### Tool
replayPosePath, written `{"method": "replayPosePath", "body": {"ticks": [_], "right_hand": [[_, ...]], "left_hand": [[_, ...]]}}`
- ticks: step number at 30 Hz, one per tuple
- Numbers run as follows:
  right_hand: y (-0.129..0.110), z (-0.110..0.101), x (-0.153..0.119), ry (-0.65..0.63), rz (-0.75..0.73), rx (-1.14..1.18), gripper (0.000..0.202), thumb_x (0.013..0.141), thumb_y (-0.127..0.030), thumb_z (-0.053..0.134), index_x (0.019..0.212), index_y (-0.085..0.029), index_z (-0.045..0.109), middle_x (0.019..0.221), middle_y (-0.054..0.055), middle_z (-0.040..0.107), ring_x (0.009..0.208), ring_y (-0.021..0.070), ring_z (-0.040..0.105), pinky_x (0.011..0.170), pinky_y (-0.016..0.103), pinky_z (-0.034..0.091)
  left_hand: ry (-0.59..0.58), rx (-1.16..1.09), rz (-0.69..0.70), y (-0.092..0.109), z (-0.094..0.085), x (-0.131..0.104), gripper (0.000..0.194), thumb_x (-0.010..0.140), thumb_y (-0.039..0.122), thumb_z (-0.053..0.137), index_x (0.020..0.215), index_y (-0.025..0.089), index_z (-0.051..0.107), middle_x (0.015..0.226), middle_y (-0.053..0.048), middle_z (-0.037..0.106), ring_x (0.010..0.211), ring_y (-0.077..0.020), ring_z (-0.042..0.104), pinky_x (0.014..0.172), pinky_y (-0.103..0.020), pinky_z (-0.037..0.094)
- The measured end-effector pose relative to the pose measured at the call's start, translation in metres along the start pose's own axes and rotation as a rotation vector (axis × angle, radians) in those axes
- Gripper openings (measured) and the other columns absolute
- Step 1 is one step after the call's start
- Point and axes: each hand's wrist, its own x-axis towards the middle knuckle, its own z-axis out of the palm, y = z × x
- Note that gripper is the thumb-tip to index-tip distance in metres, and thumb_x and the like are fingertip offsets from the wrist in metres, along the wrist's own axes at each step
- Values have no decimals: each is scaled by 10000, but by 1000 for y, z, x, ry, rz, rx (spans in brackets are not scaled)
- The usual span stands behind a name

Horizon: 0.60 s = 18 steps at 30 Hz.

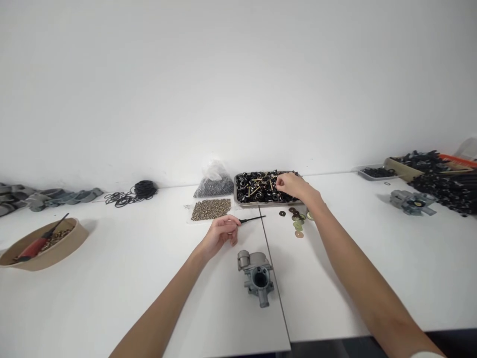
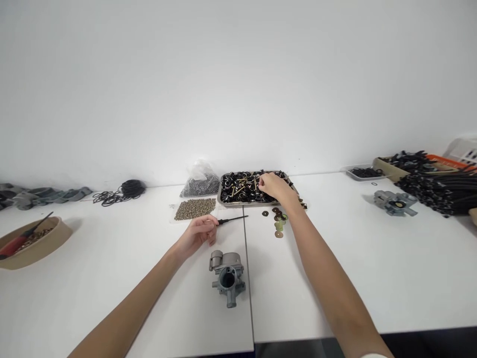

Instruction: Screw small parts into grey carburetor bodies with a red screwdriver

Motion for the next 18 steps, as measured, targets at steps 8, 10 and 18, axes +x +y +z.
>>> {"method": "replayPosePath", "body": {"ticks": [8,10,18], "right_hand": [[-4,8,-5,-94,77,-131,46,779,-134,684,820,-151,672,1035,118,657,833,197,633,660,283,443],[-6,9,-5,-87,104,-141,13,801,-140,674,812,-138,681,1064,140,651,807,197,641,663,295,459],[-3,6,-3,-101,128,-148,32,781,-139,703,812,-136,701,959,126,678,719,182,644,635,289,472]], "left_hand": [[40,-48,-7,-3,3,-1,129,758,173,670,869,118,636,569,2,552,468,-132,529,498,-290,431],[60,-61,14,-2,3,-1,117,769,183,660,867,126,629,572,6,551,468,-126,522,518,-294,431],[98,-78,73,1,3,0,122,751,199,661,839,135,605,571,13,525,469,-124,497,517,-301,410]]}}
